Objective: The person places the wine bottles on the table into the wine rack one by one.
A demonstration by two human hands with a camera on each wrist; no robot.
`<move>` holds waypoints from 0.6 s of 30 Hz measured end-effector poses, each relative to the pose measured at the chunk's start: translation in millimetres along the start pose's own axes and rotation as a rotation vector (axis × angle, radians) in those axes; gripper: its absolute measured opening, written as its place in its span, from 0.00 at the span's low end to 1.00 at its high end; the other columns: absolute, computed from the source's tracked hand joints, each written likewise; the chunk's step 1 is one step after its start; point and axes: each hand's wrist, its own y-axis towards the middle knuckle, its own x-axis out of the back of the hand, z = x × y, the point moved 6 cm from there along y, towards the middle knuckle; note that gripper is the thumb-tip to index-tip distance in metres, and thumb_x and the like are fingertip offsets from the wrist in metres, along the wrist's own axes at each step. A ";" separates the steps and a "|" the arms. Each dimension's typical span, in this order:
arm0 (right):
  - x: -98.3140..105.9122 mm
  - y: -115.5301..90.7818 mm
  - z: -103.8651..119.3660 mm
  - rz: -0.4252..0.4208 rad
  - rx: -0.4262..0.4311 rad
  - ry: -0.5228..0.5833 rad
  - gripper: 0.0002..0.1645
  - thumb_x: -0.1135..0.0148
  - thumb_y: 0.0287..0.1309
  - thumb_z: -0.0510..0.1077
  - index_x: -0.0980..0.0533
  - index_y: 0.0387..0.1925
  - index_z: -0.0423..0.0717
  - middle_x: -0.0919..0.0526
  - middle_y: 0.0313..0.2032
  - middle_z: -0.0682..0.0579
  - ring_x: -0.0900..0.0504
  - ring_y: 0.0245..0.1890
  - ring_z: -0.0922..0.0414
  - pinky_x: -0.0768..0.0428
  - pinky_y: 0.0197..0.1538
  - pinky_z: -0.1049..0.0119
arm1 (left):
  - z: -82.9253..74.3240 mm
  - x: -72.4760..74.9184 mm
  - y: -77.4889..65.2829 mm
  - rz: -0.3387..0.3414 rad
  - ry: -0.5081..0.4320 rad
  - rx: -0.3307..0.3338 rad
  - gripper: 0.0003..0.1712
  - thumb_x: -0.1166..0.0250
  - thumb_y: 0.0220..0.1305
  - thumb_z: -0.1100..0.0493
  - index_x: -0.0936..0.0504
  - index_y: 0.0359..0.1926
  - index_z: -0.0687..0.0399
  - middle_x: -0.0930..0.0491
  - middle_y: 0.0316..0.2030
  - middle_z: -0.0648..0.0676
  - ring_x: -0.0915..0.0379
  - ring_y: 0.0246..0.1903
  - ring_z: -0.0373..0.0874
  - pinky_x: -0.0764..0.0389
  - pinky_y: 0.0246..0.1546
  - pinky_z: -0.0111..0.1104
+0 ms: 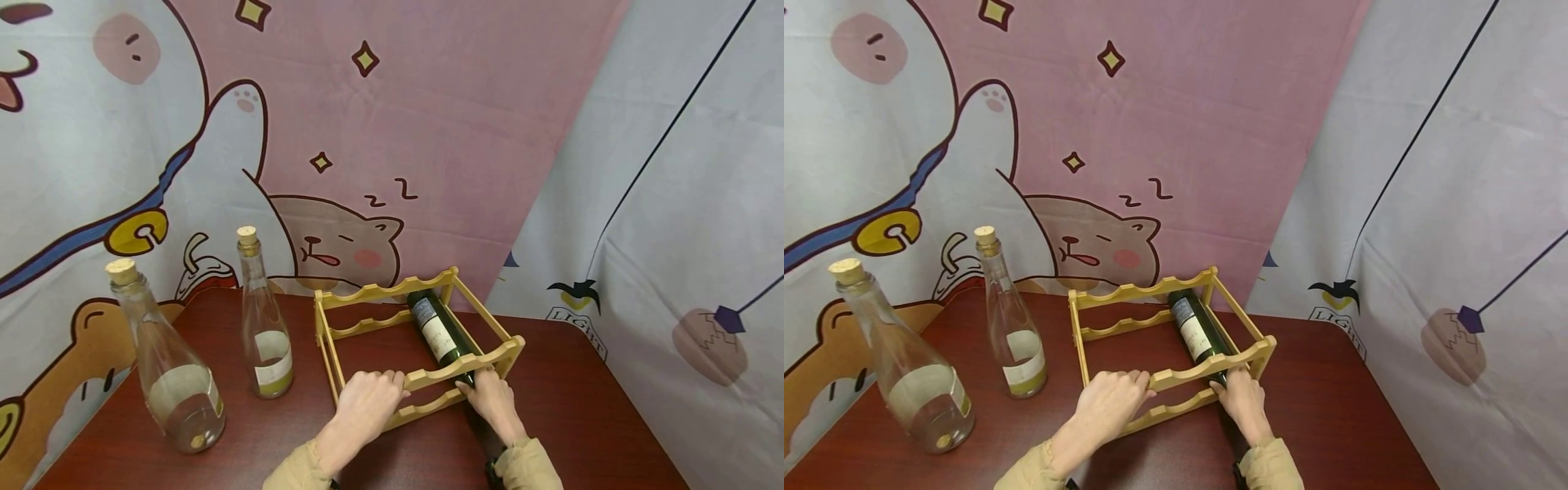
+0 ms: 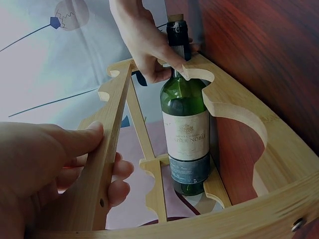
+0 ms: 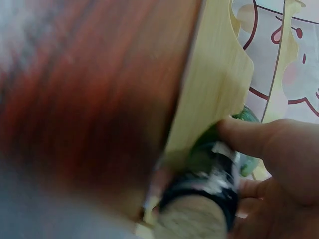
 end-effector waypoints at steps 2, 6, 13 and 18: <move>1.8 1.4 -0.4 0.025 -0.012 -0.012 0.23 0.29 0.44 0.52 0.25 0.37 0.40 0.20 0.33 0.38 0.20 0.26 0.39 0.27 0.21 0.48 | 0.2 -0.9 -0.2 0.003 -0.003 0.001 0.19 0.38 0.55 0.41 0.28 0.19 0.47 0.27 0.13 0.44 0.29 0.12 0.38 0.31 0.10 0.31; 5.3 3.0 -1.5 0.079 -0.036 -0.004 0.23 0.33 0.49 0.53 0.25 0.42 0.44 0.20 0.37 0.39 0.20 0.31 0.41 0.26 0.24 0.47 | 0.9 -2.1 -0.8 0.004 -0.008 0.005 0.19 0.38 0.56 0.41 0.28 0.19 0.47 0.28 0.13 0.44 0.29 0.12 0.38 0.31 0.10 0.31; 13.9 -0.7 -0.4 0.129 -0.032 -0.086 0.25 0.36 0.51 0.57 0.26 0.41 0.41 0.21 0.33 0.38 0.20 0.28 0.41 0.26 0.23 0.48 | 0.3 -1.9 -1.0 0.015 -0.013 0.003 0.19 0.39 0.56 0.41 0.28 0.20 0.47 0.28 0.13 0.44 0.29 0.12 0.38 0.31 0.10 0.31; 12.1 -4.5 -4.6 0.193 -0.022 -0.163 0.31 0.36 0.50 0.59 0.28 0.45 0.38 0.18 0.29 0.41 0.20 0.24 0.46 0.27 0.20 0.51 | -0.3 -0.9 -0.9 0.014 -0.010 -0.001 0.19 0.39 0.57 0.41 0.28 0.20 0.47 0.27 0.13 0.44 0.29 0.12 0.38 0.31 0.10 0.30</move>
